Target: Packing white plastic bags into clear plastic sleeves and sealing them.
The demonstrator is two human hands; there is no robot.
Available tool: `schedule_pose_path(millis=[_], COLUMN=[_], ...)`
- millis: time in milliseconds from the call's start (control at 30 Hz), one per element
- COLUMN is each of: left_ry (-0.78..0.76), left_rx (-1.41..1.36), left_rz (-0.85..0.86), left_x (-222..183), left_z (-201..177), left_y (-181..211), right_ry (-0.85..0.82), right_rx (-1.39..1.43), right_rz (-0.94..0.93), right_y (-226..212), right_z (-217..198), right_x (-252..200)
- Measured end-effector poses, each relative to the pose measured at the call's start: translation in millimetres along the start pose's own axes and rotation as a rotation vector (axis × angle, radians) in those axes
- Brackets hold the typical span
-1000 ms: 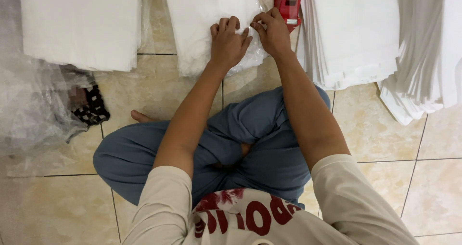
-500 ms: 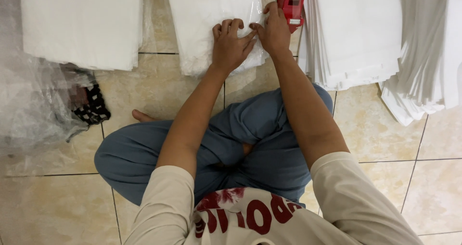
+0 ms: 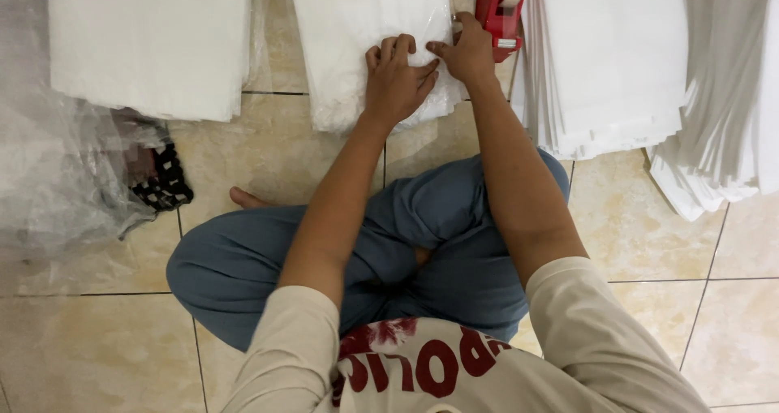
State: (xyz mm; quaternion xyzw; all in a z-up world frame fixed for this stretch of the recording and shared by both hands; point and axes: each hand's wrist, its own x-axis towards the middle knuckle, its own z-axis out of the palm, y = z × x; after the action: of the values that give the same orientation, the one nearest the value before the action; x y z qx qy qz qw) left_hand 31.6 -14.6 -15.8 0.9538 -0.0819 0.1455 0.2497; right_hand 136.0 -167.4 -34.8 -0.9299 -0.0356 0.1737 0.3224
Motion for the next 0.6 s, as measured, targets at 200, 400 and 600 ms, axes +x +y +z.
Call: schedule_pose_path(millis=[200,400,600], left_ry=[-0.050,0.235,0.340], left_rx=[-0.141,-0.758,-1.428], left_rz=[-0.268,-0.437,-0.720], left_x=[0,-17,-7], left_z=[8,5,-31], left_y=[7,8,-15], right_ry=[-0.103,-0.158,-0.184], right_rx=[-0.026,0.036,0.008], right_rz=[0.199,0.274,0.289], right_y=[-16,-35,-44], right_z=[-5,-15,-23], right_x=[7,1,-4])
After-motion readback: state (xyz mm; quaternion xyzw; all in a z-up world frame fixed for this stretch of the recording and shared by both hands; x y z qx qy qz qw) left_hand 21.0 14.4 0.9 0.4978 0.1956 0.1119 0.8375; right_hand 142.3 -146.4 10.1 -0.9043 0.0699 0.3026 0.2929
